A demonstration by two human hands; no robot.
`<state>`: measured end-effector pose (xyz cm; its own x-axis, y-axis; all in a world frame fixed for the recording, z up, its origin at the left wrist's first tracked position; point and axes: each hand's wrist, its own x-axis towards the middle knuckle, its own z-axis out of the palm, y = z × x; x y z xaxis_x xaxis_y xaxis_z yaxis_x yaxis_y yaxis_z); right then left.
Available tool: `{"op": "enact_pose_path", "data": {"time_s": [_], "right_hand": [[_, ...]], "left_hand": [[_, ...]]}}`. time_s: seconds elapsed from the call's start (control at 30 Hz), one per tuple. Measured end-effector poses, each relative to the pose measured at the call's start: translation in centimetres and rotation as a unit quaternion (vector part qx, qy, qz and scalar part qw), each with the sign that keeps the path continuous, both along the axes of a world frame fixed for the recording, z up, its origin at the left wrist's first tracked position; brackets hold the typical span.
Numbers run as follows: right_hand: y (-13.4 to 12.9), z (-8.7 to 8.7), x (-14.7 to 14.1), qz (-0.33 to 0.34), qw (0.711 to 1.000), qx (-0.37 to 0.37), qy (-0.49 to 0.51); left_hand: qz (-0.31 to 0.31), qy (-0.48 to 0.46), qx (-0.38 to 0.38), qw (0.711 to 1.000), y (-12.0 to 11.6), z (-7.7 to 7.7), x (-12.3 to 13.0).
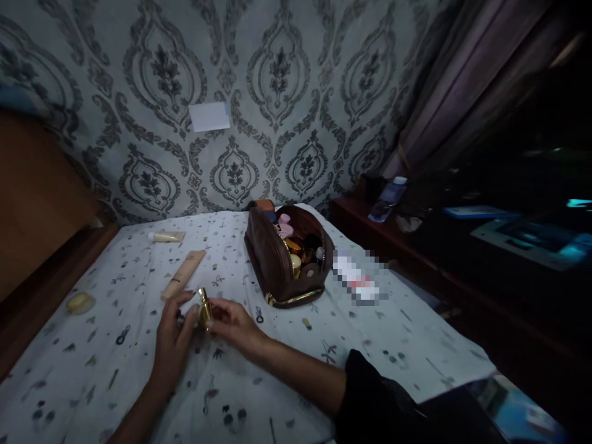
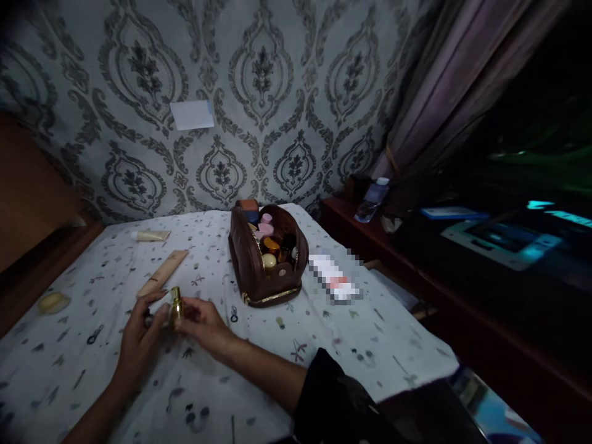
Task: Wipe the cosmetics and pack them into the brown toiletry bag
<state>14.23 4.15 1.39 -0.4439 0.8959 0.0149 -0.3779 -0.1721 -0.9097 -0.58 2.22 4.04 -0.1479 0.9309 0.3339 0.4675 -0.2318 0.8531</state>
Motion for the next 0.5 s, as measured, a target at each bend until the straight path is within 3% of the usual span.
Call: {"op": "enact_pose_path", "data": {"time_s": [0.13, 0.27, 0.37, 0.5], "right_hand": [[-0.7, -0.1, 0.3, 0.045, 0.998, 0.035, -0.029], [-0.5, -1.0, 0.6, 0.098, 0.992, 0.045, -0.058], [-0.7, -1.4, 0.8, 0.105, 0.99, 0.055, -0.078], [-1.1, -1.4, 0.8, 0.098, 0.978, 0.119, -0.139]], "left_hand": [[0.033, -0.018, -0.017, 0.999, 0.2, -0.1, -0.2], [-0.005, -0.016, -0.047, 0.999, 0.8, -0.4, -1.2], [-0.037, -0.001, -0.067, 0.997, 1.1, -0.7, -1.7], [-0.028, 0.004, -0.079, 0.996, 1.2, -0.7, -2.0]]}}
